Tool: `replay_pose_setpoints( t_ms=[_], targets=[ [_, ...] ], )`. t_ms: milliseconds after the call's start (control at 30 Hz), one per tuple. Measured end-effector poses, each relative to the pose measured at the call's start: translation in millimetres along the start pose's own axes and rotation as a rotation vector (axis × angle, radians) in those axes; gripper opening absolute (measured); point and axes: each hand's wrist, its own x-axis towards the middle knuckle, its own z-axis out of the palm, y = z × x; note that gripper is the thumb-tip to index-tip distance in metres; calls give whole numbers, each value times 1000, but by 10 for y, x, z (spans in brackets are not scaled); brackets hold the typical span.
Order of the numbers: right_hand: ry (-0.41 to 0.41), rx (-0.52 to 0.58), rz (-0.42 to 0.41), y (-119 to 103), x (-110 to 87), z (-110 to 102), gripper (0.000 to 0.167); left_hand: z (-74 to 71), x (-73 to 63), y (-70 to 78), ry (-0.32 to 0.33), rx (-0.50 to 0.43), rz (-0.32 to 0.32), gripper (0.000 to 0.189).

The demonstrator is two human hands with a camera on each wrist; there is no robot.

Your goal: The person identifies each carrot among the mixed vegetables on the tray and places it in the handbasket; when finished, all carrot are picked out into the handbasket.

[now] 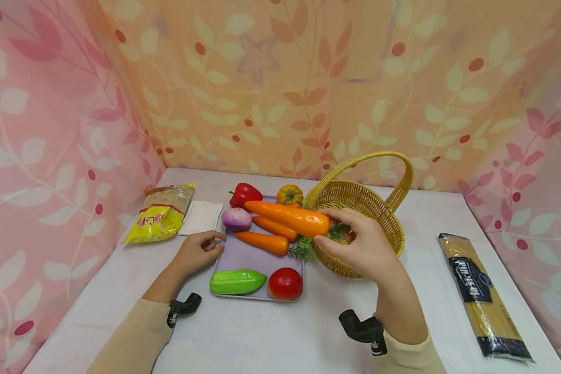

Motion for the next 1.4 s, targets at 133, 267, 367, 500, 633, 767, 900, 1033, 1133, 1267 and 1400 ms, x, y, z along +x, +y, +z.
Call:
replay_pose_setpoints(
  t_ms=[133, 267, 367, 500, 633, 767, 900, 1033, 1133, 1267, 1400],
  targets=[
    [64, -31, 3, 28, -92, -213, 42, 6, 0, 0, 2, 6, -6, 19],
    [114, -61, 30, 64, -166, -394, 44, 1, -5, 7, -3, 5, -18, 18],
    [140, -70, 69, 110, -209, -518, 45, -7, -13, 9, -3, 2, -25, 17],
    [169, -83, 135, 195, -268, -676, 48, -14, -26, -1, 2, 4, -23, 17],
    [202, -115, 207, 275, -329, -832, 51, -15, -38, -11, 8, 5, -28, 16],
    [208, -123, 271, 350, -398, -974, 54, -17, -44, -2, 11, 3, -32, 16],
    [184, -136, 326, 440, -457, -1086, 57, -17, -37, 7, 7, 0, -34, 16],
    [153, -168, 392, 576, -418, -1114, 64, -19, -23, 18, 2, 7, -32, 16],
    [112, -190, 452, 705, -320, -1074, 69, -21, -15, 29, -2, 10, -31, 17],
    [48, -234, 528, 905, -163, -968, 75, -14, -10, 28, -5, 8, -32, 17],
    [10, -278, 604, 1095, -20, -805, 75, -4, -7, 11, -5, 15, -29, 17]
  ],
)
